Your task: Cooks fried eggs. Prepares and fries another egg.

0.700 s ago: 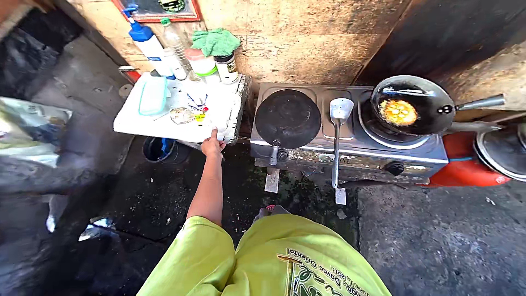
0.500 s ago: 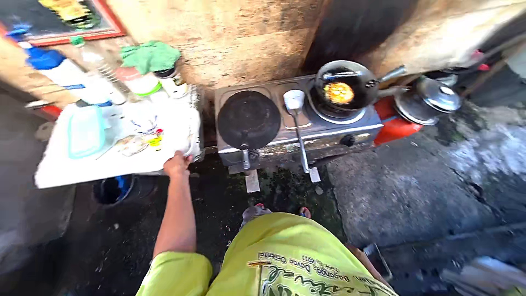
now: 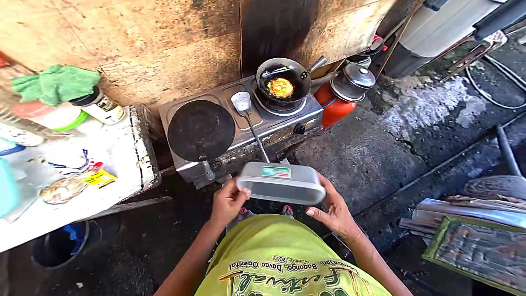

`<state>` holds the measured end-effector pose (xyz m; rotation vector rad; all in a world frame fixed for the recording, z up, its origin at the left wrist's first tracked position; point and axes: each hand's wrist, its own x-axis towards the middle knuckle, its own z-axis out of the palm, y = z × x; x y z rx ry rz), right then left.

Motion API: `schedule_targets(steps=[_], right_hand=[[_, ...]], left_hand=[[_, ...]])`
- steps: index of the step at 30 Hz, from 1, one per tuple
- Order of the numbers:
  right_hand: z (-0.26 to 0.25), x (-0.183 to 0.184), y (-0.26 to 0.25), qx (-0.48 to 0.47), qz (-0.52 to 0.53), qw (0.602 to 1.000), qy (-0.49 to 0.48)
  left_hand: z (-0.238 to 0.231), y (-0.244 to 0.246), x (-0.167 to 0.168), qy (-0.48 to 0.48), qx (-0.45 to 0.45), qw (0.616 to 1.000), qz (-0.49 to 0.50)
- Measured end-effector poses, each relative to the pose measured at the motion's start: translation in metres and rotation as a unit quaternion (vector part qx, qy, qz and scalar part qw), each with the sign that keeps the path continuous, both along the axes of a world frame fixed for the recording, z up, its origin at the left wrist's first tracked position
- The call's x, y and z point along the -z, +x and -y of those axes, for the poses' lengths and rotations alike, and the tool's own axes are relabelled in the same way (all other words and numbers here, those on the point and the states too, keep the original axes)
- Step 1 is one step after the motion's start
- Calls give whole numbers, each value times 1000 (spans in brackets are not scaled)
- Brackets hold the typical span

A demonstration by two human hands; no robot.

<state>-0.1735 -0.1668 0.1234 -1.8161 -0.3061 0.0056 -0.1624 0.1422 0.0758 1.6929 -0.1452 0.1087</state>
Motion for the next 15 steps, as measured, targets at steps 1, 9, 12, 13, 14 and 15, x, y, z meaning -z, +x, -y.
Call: schedule_targets(steps=[1, 9, 12, 13, 14, 15], right_hand=[[7, -4, -5, 8, 8, 1000, 11], [112, 20, -29, 162, -138, 971, 104], [166, 29, -29, 214, -197, 947, 138], [184, 30, -30, 227, -206, 942, 139], [202, 31, -30, 237, -211, 939, 136], [220, 32, -30, 243, -213, 937, 132]], left_hand=[[16, 2, -1, -15, 27, 1000, -5], [97, 42, -4, -4, 158, 979, -127], [120, 73, 13, 90, -69, 972, -205], [125, 85, 21, 130, -134, 953, -241], [130, 97, 30, 160, -175, 932, -273], [135, 107, 39, 179, -202, 916, -298]])
